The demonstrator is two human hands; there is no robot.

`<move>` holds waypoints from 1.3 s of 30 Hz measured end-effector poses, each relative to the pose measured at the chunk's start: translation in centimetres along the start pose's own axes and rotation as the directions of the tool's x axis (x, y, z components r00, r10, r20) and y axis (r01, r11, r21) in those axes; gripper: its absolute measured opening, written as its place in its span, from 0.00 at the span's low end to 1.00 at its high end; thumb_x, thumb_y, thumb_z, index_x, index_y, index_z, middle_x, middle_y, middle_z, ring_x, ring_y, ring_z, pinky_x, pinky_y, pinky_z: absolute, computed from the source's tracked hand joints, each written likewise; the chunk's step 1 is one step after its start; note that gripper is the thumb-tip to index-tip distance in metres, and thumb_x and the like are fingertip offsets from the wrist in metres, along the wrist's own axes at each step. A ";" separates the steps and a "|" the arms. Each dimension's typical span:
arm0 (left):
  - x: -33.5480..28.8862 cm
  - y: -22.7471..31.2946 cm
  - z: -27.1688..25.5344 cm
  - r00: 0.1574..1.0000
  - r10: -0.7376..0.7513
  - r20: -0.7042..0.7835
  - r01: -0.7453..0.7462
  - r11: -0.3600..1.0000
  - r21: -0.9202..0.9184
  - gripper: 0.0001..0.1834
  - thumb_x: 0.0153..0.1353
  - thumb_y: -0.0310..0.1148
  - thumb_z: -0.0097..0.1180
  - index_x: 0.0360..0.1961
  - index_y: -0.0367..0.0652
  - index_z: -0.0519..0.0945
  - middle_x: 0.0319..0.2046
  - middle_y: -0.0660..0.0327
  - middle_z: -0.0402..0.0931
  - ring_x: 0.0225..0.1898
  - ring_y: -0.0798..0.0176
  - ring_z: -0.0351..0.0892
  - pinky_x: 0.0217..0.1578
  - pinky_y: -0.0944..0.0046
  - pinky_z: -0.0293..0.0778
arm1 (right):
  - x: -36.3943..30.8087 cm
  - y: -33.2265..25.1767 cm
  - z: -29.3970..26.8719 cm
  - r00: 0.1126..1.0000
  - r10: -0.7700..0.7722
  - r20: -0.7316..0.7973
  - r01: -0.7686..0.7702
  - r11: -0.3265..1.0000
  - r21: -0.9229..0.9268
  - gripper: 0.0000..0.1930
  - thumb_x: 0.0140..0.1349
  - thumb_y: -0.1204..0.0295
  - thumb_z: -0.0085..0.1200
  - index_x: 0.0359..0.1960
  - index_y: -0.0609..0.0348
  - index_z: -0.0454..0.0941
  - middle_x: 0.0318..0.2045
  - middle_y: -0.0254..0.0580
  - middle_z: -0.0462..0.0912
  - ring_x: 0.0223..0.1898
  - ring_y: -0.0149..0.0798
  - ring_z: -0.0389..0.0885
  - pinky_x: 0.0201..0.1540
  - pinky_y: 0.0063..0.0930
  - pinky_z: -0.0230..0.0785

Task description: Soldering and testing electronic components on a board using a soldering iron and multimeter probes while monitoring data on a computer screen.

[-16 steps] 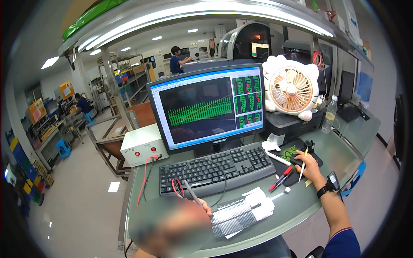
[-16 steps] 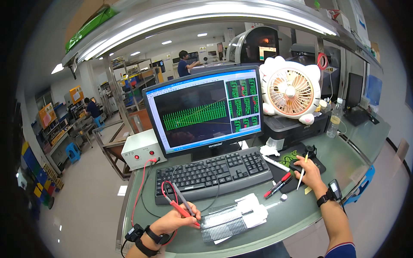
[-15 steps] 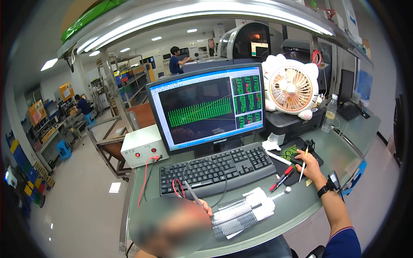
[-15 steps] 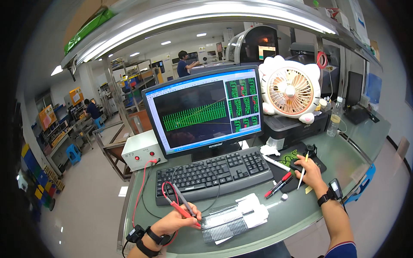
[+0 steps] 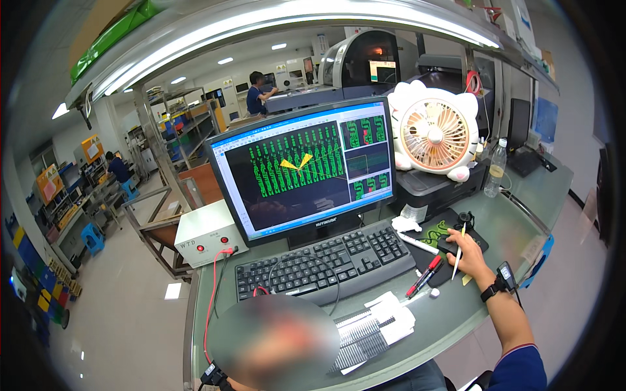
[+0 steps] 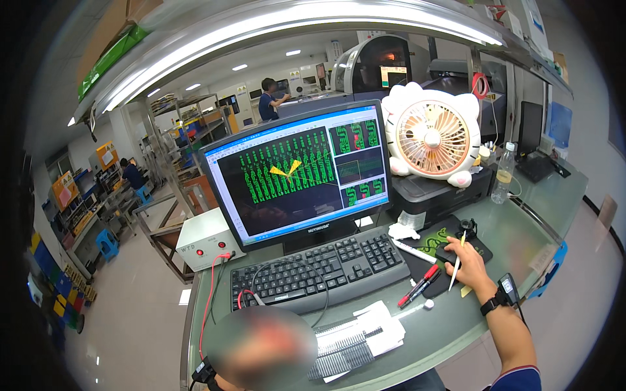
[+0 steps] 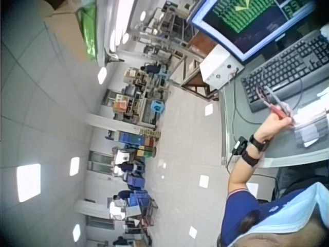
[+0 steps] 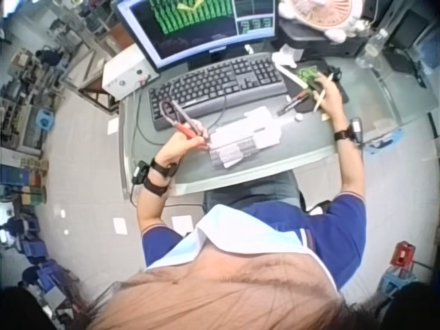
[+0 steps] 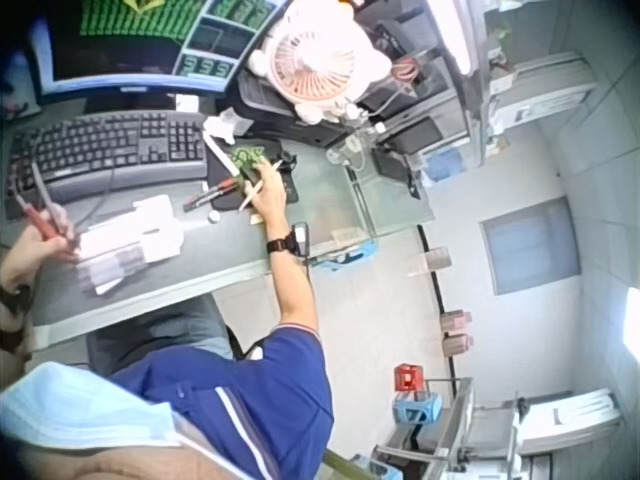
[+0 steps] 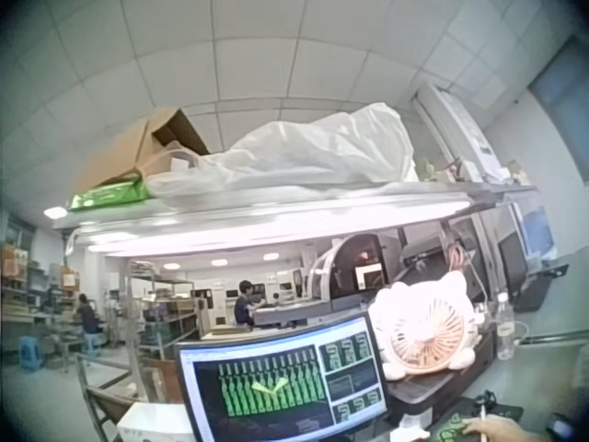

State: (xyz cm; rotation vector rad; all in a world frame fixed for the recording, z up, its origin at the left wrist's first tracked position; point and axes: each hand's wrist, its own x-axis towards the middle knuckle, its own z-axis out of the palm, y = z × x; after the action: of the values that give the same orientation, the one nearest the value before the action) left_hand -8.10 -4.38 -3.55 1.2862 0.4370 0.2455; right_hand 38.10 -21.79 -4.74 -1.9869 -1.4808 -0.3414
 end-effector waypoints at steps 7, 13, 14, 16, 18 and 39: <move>0.3 -0.6 -0.3 1.000 0.026 0.006 -0.026 1.000 -0.005 0.11 0.59 0.21 0.52 0.42 0.41 0.66 0.41 0.59 0.69 0.47 0.64 0.71 0.48 0.57 0.77 | -0.1 -0.1 -0.1 1.000 -0.002 0.002 0.002 1.000 0.003 0.19 0.45 0.72 0.61 0.41 0.53 0.74 0.55 0.40 0.74 0.53 0.48 0.72 0.52 0.37 0.67; 0.2 -0.5 -0.2 1.000 0.024 0.016 -0.024 1.000 0.005 0.12 0.60 0.21 0.52 0.42 0.41 0.65 0.41 0.58 0.69 0.46 0.64 0.71 0.48 0.58 0.77 | -0.1 0.0 0.0 1.000 -0.011 0.001 0.011 1.000 0.021 0.19 0.44 0.73 0.62 0.41 0.53 0.75 0.54 0.42 0.74 0.53 0.49 0.72 0.53 0.37 0.67; 0.2 -0.5 -0.2 1.000 0.012 0.012 -0.012 1.000 -0.001 0.11 0.60 0.23 0.52 0.42 0.42 0.65 0.42 0.60 0.69 0.47 0.65 0.71 0.48 0.60 0.75 | 0.0 -0.1 0.0 1.000 -0.019 -0.003 0.019 1.000 0.021 0.19 0.44 0.74 0.62 0.41 0.53 0.75 0.54 0.42 0.74 0.53 0.49 0.72 0.53 0.37 0.67; 0.1 -0.4 0.0 1.000 -0.001 0.009 0.001 1.000 -0.009 0.11 0.60 0.24 0.52 0.42 0.42 0.66 0.43 0.61 0.70 0.48 0.66 0.70 0.49 0.63 0.73 | 0.0 -0.1 0.0 1.000 -0.026 -0.005 0.026 0.999 0.020 0.19 0.44 0.74 0.62 0.41 0.53 0.74 0.54 0.42 0.74 0.53 0.49 0.72 0.53 0.37 0.67; 0.0 -0.2 0.2 1.000 -0.005 0.017 0.006 0.999 -0.034 0.11 0.60 0.24 0.53 0.42 0.42 0.66 0.43 0.60 0.69 0.48 0.66 0.70 0.49 0.62 0.72 | -0.1 0.0 0.0 1.000 -0.021 -0.002 0.021 1.000 0.019 0.19 0.44 0.74 0.62 0.41 0.53 0.74 0.54 0.42 0.74 0.53 0.49 0.72 0.53 0.37 0.67; 0.1 -0.3 0.1 1.000 -0.002 0.010 0.002 1.000 -0.003 0.12 0.60 0.21 0.53 0.42 0.42 0.65 0.41 0.59 0.69 0.47 0.64 0.71 0.48 0.57 0.77 | 0.0 -0.2 0.0 0.998 -0.057 -0.019 0.057 0.998 -0.008 0.19 0.44 0.74 0.61 0.41 0.54 0.74 0.53 0.42 0.74 0.52 0.48 0.72 0.51 0.36 0.68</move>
State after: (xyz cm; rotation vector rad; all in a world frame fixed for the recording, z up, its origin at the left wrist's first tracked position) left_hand -7.96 -4.51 -3.81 1.2837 0.4292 0.2383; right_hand 37.97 -21.78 -4.64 -1.9445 -1.5281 -0.3901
